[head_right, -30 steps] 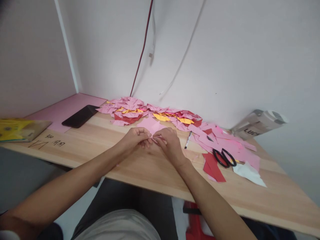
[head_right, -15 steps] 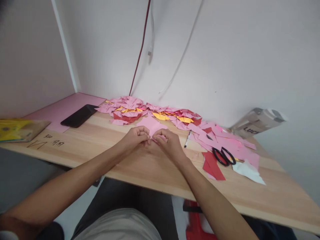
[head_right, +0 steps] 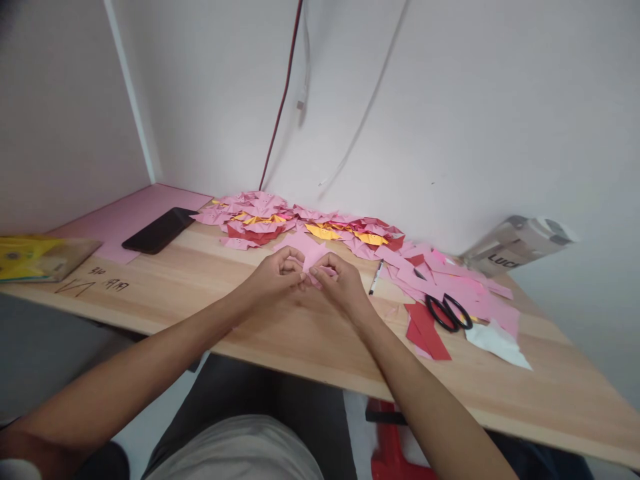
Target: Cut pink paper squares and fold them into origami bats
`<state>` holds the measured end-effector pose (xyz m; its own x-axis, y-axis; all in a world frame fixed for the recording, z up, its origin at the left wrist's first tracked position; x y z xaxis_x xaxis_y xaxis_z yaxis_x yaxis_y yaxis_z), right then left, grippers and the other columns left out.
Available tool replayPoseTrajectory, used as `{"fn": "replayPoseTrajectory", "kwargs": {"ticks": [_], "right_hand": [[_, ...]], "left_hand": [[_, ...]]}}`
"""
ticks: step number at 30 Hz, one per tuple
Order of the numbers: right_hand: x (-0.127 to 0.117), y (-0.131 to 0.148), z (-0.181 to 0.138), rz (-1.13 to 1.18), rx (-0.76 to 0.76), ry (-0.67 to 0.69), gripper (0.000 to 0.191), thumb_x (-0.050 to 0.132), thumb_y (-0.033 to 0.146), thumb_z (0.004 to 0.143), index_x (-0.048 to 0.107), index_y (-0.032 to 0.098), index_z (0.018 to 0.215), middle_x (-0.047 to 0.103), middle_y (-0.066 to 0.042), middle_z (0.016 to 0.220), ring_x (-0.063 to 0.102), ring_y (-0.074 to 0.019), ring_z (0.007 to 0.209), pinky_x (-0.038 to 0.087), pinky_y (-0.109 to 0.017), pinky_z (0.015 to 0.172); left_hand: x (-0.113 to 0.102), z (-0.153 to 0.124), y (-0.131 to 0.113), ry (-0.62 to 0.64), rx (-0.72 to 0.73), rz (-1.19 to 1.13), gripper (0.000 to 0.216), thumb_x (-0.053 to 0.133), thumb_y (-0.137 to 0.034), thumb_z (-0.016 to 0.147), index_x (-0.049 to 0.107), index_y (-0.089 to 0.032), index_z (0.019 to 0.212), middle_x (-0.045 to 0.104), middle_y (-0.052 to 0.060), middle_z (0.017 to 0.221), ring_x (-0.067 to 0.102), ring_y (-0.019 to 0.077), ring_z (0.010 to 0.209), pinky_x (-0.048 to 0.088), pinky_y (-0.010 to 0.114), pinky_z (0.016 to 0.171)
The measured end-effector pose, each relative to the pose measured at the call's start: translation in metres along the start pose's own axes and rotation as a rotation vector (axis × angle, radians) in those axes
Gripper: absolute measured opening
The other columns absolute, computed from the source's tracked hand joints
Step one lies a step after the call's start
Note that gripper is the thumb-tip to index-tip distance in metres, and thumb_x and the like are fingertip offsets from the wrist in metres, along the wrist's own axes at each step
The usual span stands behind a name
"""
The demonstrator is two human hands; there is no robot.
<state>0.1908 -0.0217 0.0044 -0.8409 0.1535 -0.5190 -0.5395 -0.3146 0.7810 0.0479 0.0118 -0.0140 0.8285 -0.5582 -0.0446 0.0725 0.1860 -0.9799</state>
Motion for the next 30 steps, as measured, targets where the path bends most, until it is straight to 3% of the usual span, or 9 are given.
{"fn": "replayPoseTrajectory", "kwargs": {"ticks": [10,18,30], "right_hand": [[0.005,-0.004,-0.003,0.075,0.028,0.034,0.014,0.058,0.028,0.081,0.055,0.02,0.071,0.059,0.001,0.066,0.054,-0.0145,0.063,0.04,-0.027,0.062],[0.005,-0.002,0.0,0.124,0.038,0.005,0.01,0.057,0.027,0.08,0.053,0.02,0.073,0.054,0.003,0.063,0.05,-0.0121,0.06,0.038,-0.025,0.058],[0.009,-0.003,-0.002,0.145,0.063,0.01,0.009,0.058,0.025,0.077,0.052,0.02,0.075,0.054,0.003,0.066,0.051,-0.0126,0.059,0.039,-0.026,0.056]], "left_hand": [[0.0,-0.003,-0.004,-0.01,0.06,0.129,0.022,0.053,-0.012,0.074,0.043,-0.02,0.092,0.065,-0.004,0.063,0.066,0.0139,0.063,0.046,0.023,0.063],[-0.001,-0.004,-0.003,-0.033,0.075,0.057,0.025,0.054,-0.012,0.074,0.042,-0.021,0.093,0.064,-0.005,0.061,0.066,0.0144,0.058,0.046,0.022,0.06],[0.005,0.0,0.006,0.01,-0.104,-0.083,0.014,0.059,-0.021,0.076,0.045,-0.016,0.076,0.068,0.003,0.062,0.065,0.0133,0.051,0.043,0.019,0.049]]}}
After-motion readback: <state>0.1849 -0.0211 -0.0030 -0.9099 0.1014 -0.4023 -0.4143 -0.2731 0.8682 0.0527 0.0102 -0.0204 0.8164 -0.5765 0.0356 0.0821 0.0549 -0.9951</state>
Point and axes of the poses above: each hand's wrist, its own z-axis towards the middle knuckle, its own x-axis out of the palm, y = z × x, the point moved 5 cm from there along z, towards the middle knuckle
